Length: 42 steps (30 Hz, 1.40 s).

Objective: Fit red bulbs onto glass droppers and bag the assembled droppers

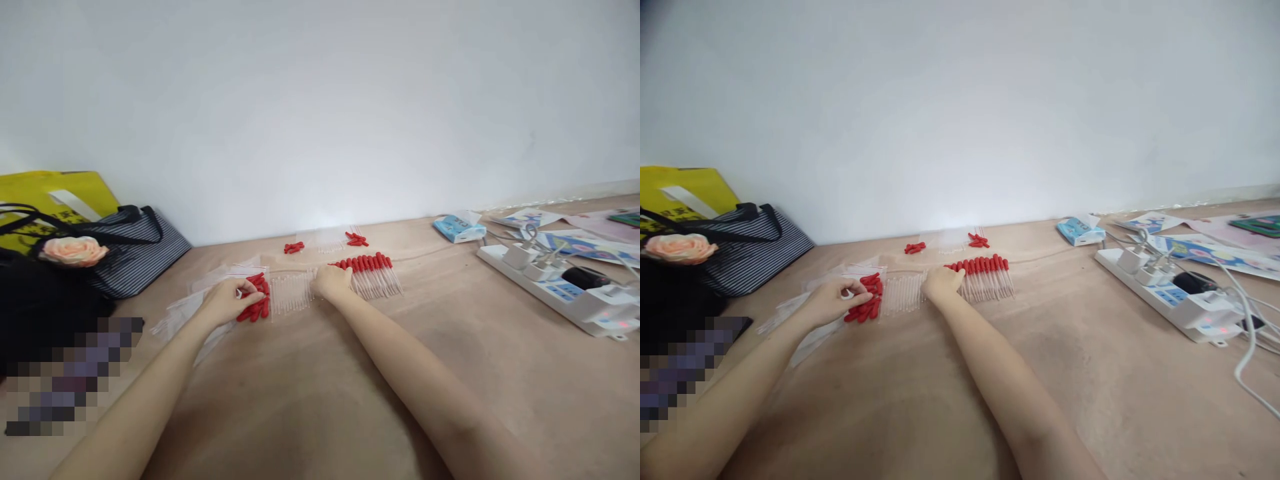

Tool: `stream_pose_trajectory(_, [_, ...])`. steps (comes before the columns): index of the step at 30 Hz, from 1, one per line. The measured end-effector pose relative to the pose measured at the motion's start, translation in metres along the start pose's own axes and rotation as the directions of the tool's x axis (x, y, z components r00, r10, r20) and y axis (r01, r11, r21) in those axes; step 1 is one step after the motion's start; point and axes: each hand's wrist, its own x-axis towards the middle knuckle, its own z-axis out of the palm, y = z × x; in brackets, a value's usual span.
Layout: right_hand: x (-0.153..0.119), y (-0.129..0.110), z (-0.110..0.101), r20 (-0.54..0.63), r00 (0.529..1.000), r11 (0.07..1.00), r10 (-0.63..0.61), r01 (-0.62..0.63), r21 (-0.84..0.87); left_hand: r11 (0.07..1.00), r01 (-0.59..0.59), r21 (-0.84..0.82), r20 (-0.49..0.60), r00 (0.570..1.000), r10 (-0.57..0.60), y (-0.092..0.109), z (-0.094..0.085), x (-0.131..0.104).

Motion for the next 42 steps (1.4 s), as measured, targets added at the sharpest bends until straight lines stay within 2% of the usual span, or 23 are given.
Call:
stream_pose_trajectory(2, [-0.002,0.002,-0.002,-0.009,1.0,1.0,-0.014,0.014,0.007,0.999,-0.031,0.045,0.1,0.995,0.026,-0.003,0.001,-0.002])
stream_pose_trajectory(4, [-0.007,0.006,-0.006,-0.036,0.998,0.999,-0.044,0.045,0.018,0.994,-0.039,0.098,0.156,0.987,0.023,-0.004,0.003,-0.004])
stream_pose_trajectory(7, [-0.02,0.021,-0.013,-0.09,0.99,0.993,-0.111,0.114,0.035,0.988,-0.01,0.153,0.173,0.985,-0.017,-0.002,0.006,-0.006])
stream_pose_trajectory(10, [-0.037,0.048,-0.016,-0.16,0.967,0.976,-0.198,0.209,0.059,0.978,0.027,0.209,0.157,0.986,-0.061,0.002,0.006,-0.008])
stream_pose_trajectory(13, [-0.052,0.08,-0.012,-0.312,0.882,0.897,-0.355,0.415,0.152,0.955,0.033,0.295,0.125,0.99,-0.072,0.011,0.003,-0.012])
stream_pose_trajectory(17, [-0.063,0.113,0.0,-0.381,0.765,0.768,-0.52,0.614,0.183,0.912,0.056,0.407,0.043,0.996,-0.081,0.025,-0.008,-0.022])
stream_pose_trajectory(19, [-0.065,0.121,0.007,-0.422,0.719,0.733,-0.552,0.66,0.165,0.923,0.023,0.385,0.019,0.999,-0.033,0.034,-0.014,-0.028])
stream_pose_trajectory(21, [-0.066,0.125,0.013,-0.435,0.693,0.724,-0.575,0.679,0.124,0.956,-0.076,0.283,0.021,0.997,0.074,0.042,-0.013,-0.035])
stream_pose_trajectory(23, [-0.067,0.127,0.017,-0.416,0.684,0.721,-0.6,0.687,0.091,0.966,-0.219,0.134,0.008,0.975,0.22,0.05,-0.001,-0.043])
stream_pose_trajectory(24, [-0.067,0.127,0.018,-0.4,0.682,0.718,-0.612,0.692,0.082,0.954,-0.291,0.07,-0.034,0.955,0.293,0.053,0.009,-0.047])
stream_pose_trajectory(27, [-0.071,0.128,0.019,-0.361,0.677,0.708,-0.641,0.703,0.062,0.837,-0.54,-0.092,-0.072,0.842,0.535,0.058,0.044,-0.057])
stream_pose_trajectory(28, [-0.072,0.128,0.019,-0.354,0.676,0.707,-0.646,0.705,0.055,0.79,-0.6,-0.126,-0.056,0.799,0.598,0.058,0.055,-0.06])
stream_pose_trajectory(30, [-0.074,0.128,0.019,-0.353,0.677,0.71,-0.646,0.702,0.048,0.741,-0.654,-0.153,-0.07,0.755,0.652,0.058,0.07,-0.064])
stream_pose_trajectory(34, [-0.074,0.127,0.021,-0.357,0.69,0.718,-0.629,0.692,0.074,0.74,-0.658,-0.142,-0.126,0.753,0.645,0.059,0.079,-0.068])
stream_pose_trajectory(39, [-0.073,0.126,0.023,-0.367,0.706,0.733,-0.606,0.674,0.086,0.761,-0.634,-0.135,-0.058,0.772,0.633,0.064,0.086,-0.065])
stream_pose_trajectory(42, [-0.074,0.124,0.023,-0.375,0.702,0.73,-0.606,0.678,0.089,0.756,-0.636,-0.154,-0.065,0.77,0.635,0.063,0.09,-0.063])
